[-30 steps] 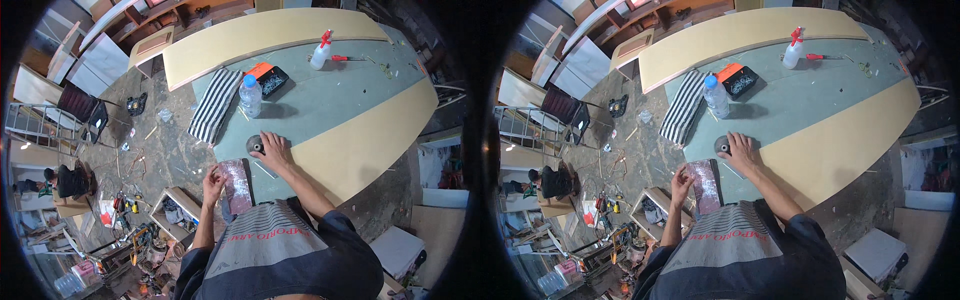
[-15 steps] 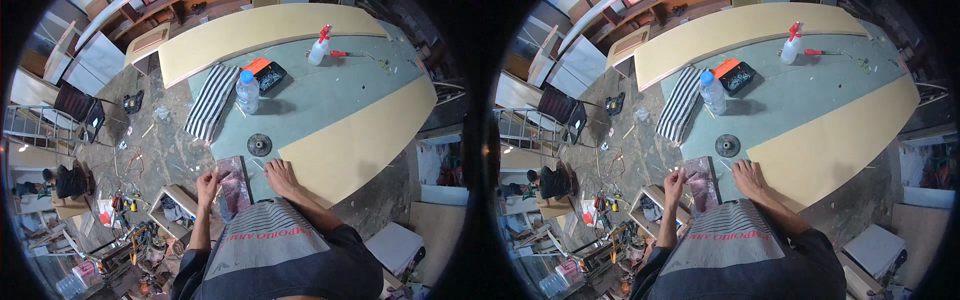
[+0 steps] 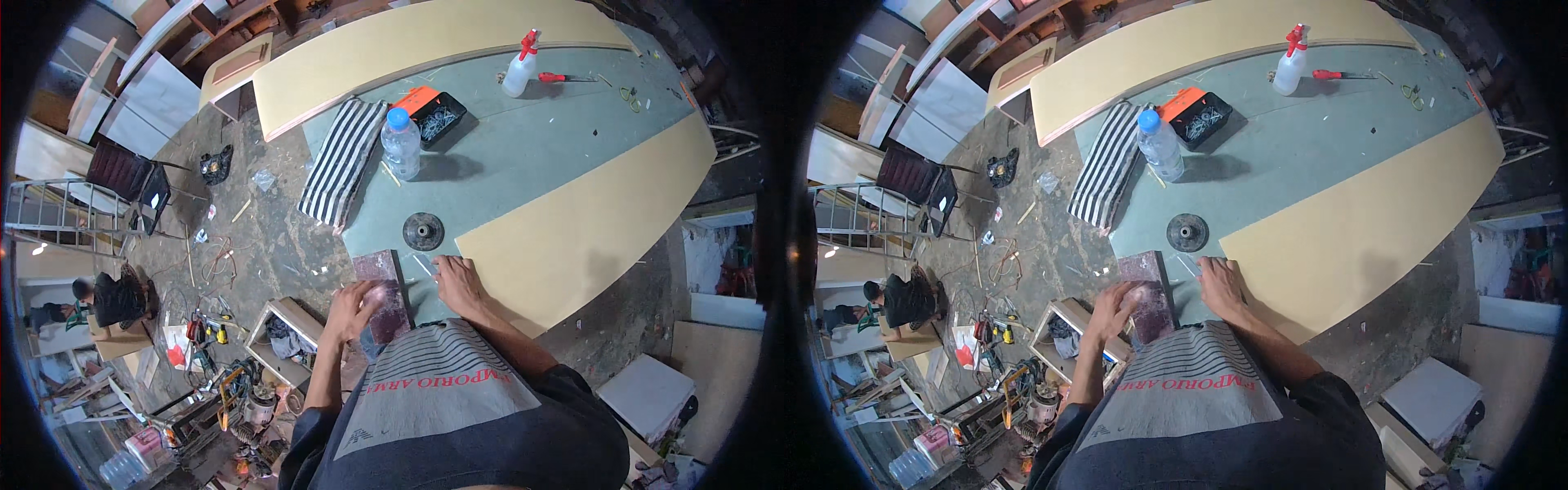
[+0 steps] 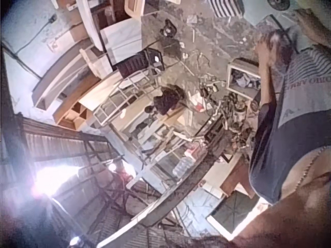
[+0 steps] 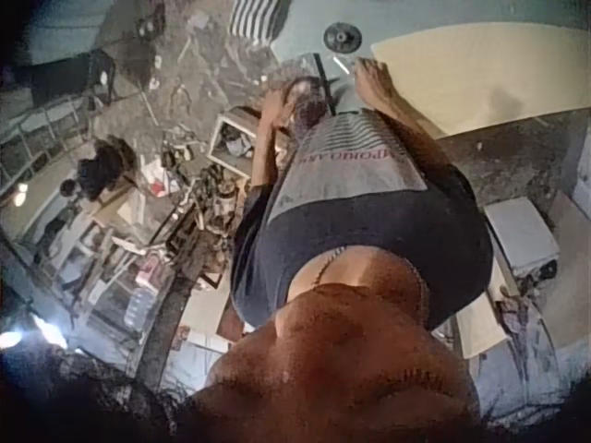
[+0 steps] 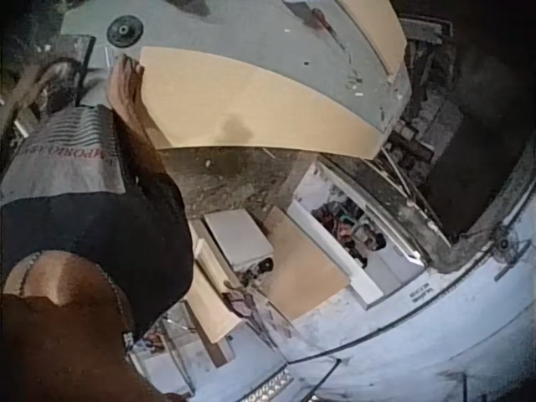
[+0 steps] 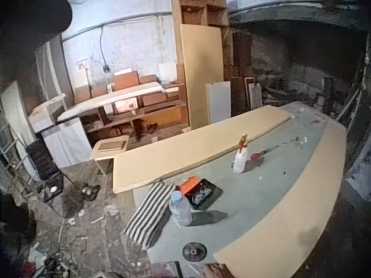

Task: The person places a piece of abrasive material onto a small block and uses a metal tool to press and secure it.

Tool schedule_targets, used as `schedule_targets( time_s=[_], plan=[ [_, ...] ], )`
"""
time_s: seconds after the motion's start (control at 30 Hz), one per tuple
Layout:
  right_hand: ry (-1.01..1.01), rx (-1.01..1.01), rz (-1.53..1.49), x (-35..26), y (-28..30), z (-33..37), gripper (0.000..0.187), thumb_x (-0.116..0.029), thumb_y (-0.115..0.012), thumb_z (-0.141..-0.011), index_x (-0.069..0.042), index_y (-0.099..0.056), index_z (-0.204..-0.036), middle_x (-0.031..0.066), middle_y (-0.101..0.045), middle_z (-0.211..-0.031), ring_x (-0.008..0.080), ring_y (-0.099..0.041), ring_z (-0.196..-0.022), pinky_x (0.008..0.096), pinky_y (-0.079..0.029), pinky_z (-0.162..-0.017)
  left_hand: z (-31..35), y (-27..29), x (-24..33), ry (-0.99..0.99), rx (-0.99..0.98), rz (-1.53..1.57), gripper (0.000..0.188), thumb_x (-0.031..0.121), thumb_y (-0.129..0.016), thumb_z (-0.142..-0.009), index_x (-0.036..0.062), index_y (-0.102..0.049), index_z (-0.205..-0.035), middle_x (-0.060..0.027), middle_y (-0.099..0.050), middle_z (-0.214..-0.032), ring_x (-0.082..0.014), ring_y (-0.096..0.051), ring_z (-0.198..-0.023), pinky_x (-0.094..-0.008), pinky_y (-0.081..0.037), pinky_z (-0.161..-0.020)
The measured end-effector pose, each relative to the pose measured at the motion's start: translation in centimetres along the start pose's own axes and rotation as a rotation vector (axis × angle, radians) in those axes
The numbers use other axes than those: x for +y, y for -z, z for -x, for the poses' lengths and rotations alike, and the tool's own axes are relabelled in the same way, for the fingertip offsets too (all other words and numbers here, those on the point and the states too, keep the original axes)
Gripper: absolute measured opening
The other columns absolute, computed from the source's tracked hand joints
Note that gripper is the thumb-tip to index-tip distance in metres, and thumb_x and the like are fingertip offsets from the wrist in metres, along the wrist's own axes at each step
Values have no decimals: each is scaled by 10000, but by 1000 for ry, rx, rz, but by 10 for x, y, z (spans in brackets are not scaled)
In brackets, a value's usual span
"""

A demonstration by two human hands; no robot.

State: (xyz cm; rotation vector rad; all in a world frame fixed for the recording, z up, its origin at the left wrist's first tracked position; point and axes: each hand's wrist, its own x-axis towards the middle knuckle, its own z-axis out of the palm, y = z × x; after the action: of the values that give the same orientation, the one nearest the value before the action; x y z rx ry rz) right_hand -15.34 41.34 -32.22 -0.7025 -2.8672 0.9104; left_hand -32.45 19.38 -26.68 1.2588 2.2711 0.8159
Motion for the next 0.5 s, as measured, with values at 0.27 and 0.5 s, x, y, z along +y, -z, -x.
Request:
schedule_targets(
  time_s=[0.27, 0.5],
  plan=[
    [63, 6, 17, -7, -1, -1, 268, -63, -659, -856, -68, -566, -1107, 122, -556, -1075, 289, -519, -1057, 433, -354, -866, -19, -20, -27, 281, -65, -29, 340, 302, -733, -857, 106, -721, -1135, -218, -710, -934, -423, -679, -859, -486, -538, -739],
    [55, 31, -202, 2, 0, -4, 287, 37, -632, -833, -42, -581, -1104, 140, -607, -983, 315, -586, -968, 426, -437, -857, -20, -15, -40, 204, 255, 25, 288, 238, -729, -874, 105, -719, -1129, -219, -701, -852, -418, -684, -781, -467, -534, -691]
  ],
)
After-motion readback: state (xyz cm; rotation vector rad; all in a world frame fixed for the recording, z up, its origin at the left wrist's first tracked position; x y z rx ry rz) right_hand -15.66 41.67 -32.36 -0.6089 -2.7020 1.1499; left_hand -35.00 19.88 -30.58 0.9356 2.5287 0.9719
